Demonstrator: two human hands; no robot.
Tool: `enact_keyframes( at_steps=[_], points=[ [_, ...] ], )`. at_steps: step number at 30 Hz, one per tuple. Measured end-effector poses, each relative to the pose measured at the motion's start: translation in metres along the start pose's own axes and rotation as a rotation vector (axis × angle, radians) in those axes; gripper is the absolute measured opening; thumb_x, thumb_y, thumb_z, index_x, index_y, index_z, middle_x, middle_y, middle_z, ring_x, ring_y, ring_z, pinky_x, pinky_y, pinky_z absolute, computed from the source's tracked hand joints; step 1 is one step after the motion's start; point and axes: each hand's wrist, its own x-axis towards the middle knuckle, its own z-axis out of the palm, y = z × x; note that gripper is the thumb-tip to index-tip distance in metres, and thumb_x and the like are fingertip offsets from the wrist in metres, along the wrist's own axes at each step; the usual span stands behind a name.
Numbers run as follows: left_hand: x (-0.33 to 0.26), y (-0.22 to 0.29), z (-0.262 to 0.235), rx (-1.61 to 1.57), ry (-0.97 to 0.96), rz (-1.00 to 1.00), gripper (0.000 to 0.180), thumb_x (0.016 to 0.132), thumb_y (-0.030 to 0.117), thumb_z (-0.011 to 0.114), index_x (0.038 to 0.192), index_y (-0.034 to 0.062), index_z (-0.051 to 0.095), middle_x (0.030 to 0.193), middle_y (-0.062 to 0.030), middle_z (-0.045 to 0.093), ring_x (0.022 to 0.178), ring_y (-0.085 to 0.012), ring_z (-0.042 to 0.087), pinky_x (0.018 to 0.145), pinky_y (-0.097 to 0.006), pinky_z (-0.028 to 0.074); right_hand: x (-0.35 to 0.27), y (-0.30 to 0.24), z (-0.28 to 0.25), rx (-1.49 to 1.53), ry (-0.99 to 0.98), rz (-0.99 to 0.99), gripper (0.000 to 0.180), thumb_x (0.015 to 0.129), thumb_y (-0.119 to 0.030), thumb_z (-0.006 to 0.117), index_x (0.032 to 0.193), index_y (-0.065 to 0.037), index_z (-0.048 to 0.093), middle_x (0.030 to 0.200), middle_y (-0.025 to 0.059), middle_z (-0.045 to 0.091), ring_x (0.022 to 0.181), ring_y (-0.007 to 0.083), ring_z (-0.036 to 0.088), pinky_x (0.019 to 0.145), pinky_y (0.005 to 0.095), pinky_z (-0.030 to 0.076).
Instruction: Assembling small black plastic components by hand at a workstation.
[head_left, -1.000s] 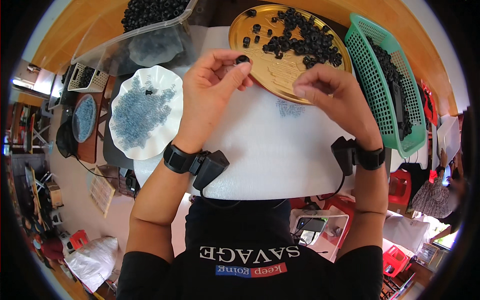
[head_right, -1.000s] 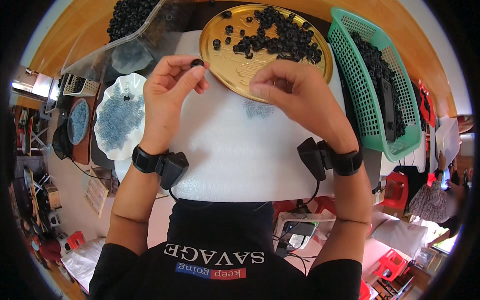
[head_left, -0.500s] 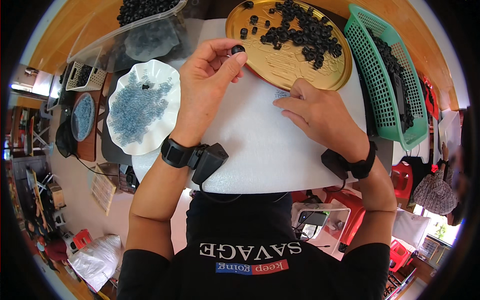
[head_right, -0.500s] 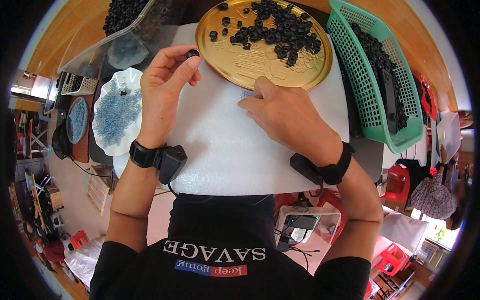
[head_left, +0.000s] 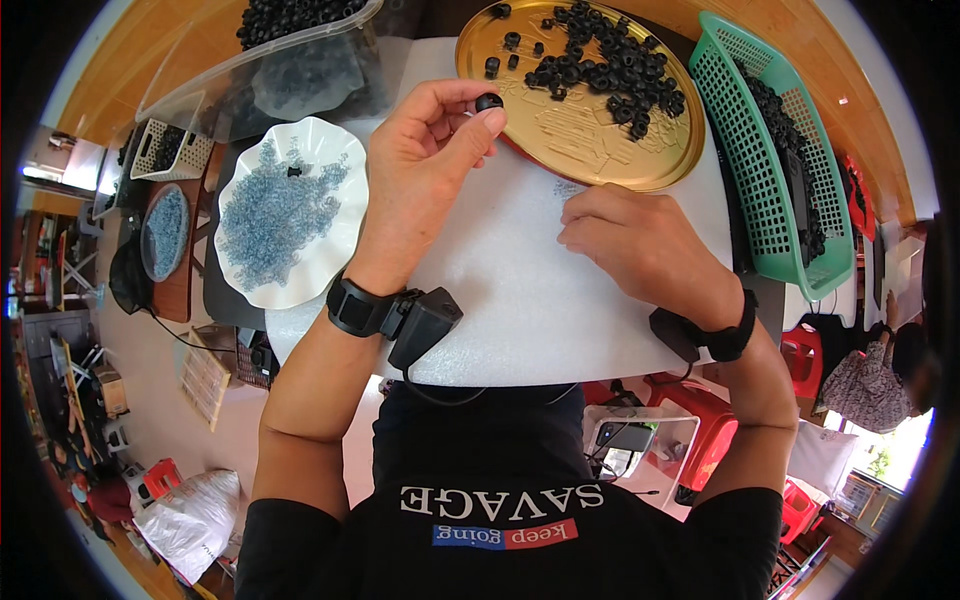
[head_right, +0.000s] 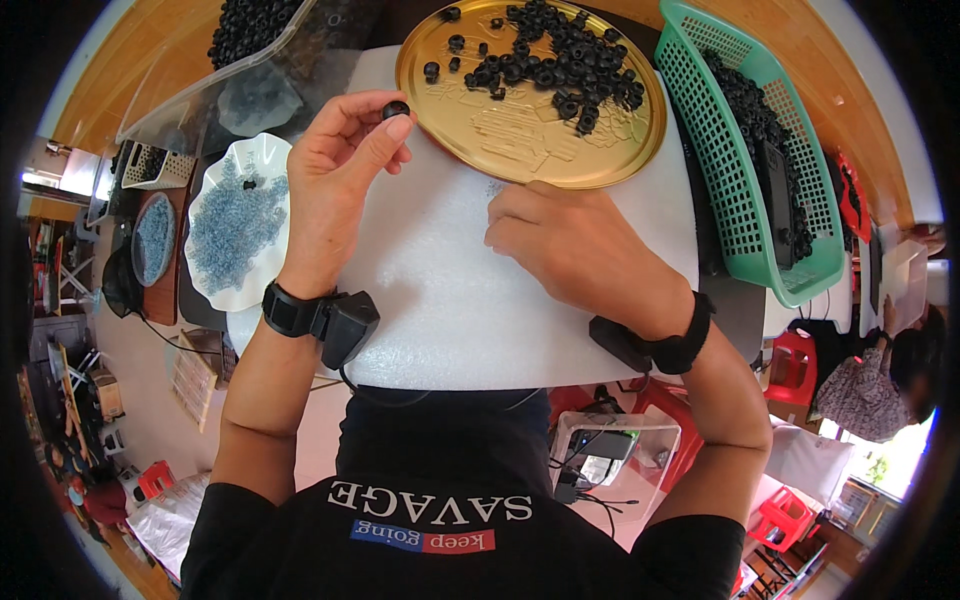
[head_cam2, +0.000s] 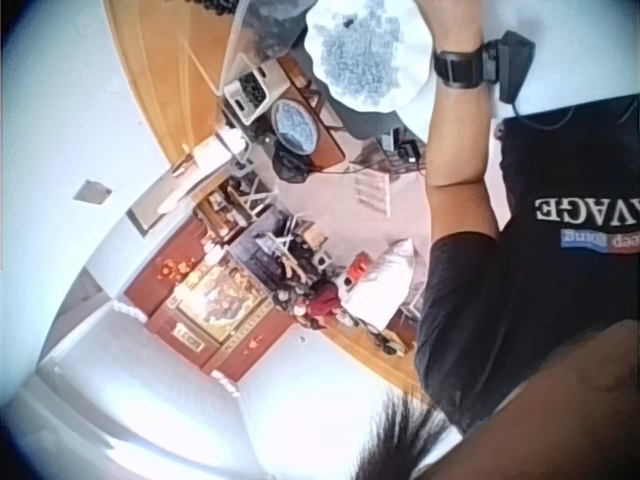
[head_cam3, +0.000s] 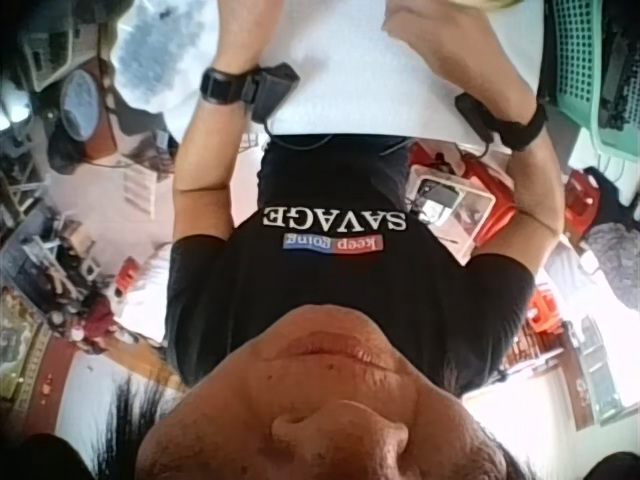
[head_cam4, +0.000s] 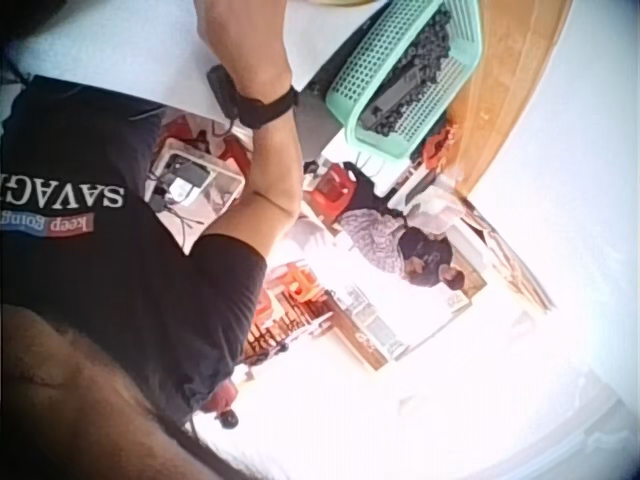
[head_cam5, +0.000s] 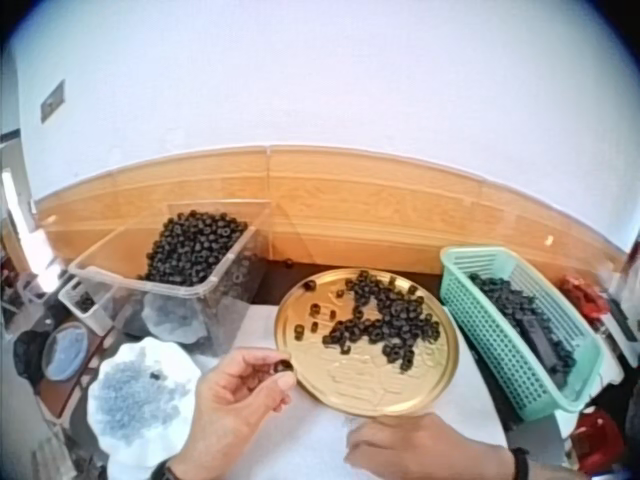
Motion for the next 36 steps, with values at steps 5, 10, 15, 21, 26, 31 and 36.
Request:
enact_keyframes(
  at_steps=[5,10,15,21,26,31,36],
  points=[
    [0.0,0.002,0.001,-0.003,-0.008,0.007,0.024,0.088,0.012,0.066,0.11,0.0017,0.062,0.091,-0.0024,0.063,0.074,-0.0084,0.058,0.067,-0.022,0.046,-0.006,-0.003,-0.011,0.083,0.139,0.243,0.012,0.078,0.002,0.064,0.089,-0.002,0.063,0.089,0.0113,0.061,0.075,0.0296,0.063,0.063,0.0352,0.05],
    [-0.001,0.002,0.0,0.002,-0.018,0.012,0.024,0.088,0.012,0.066,0.11,0.0016,0.062,0.092,-0.0033,0.065,0.074,-0.0086,0.058,0.067,-0.022,0.046,-0.006,-0.003,-0.011,0.021,0.126,0.295,0.012,0.079,-0.001,0.067,0.091,-0.003,0.065,0.085,0.0104,0.061,0.072,0.0293,0.062,0.061,0.0349,0.049],
    [-0.001,0.002,0.001,0.012,-0.027,0.014,0.024,0.088,0.011,0.066,0.11,0.0019,0.062,0.093,-0.0033,0.065,0.074,-0.0084,0.058,0.067,-0.022,0.046,0.0,-0.008,0.001,-0.054,0.051,0.275,0.014,0.079,-0.005,0.068,0.093,-0.005,0.065,0.082,0.0084,0.059,0.069,0.0287,0.06,0.058,0.0359,0.048],
    [-0.001,0.001,0.0,0.027,-0.04,0.013,0.025,0.088,0.011,0.066,0.111,0.0018,0.062,0.092,-0.0032,0.065,0.074,-0.008,0.058,0.067,-0.021,0.046,0.001,-0.006,0.007,-0.181,0.011,0.244,0.017,0.077,-0.006,0.068,0.093,-0.006,0.062,0.083,0.0073,0.056,0.069,0.0277,0.059,0.059,0.0369,0.048],
    [-0.002,0.003,0.003,0.03,-0.046,-0.001,0.024,0.089,0.012,0.065,0.111,0.0016,0.062,0.092,-0.0038,0.066,0.074,-0.0082,0.057,0.067,-0.022,0.046,-0.001,-0.009,0.0,0.102,0.045,0.152,0.013,0.078,-0.004,0.067,0.09,-0.004,0.061,0.089,0.0084,0.06,0.076,0.0283,0.062,0.064,0.0356,0.05],
    [-0.004,0.007,0.004,0.018,-0.088,-0.043,0.025,0.091,0.014,0.063,0.112,0.0017,0.062,0.094,-0.0049,0.066,0.075,-0.0088,0.057,0.069,-0.023,0.046,-0.01,-0.01,-0.011,0.074,0.128,0.276,0.012,0.079,-0.004,0.066,0.091,-0.004,0.062,0.09,0.0091,0.062,0.078,0.0295,0.062,0.066,0.0359,0.05],
    [-0.014,0.032,0.009,-0.046,-0.113,-0.048,0.024,0.09,0.013,0.064,0.109,-0.0005,0.062,0.087,-0.0031,0.065,0.071,-0.0085,0.057,0.067,-0.022,0.046,-0.014,-0.01,-0.016,-0.013,0.043,0.315,0.008,0.081,-0.005,0.064,0.089,-0.004,0.063,0.088,0.0095,0.062,0.076,0.0299,0.061,0.066,0.0365,0.049]
  ],
)
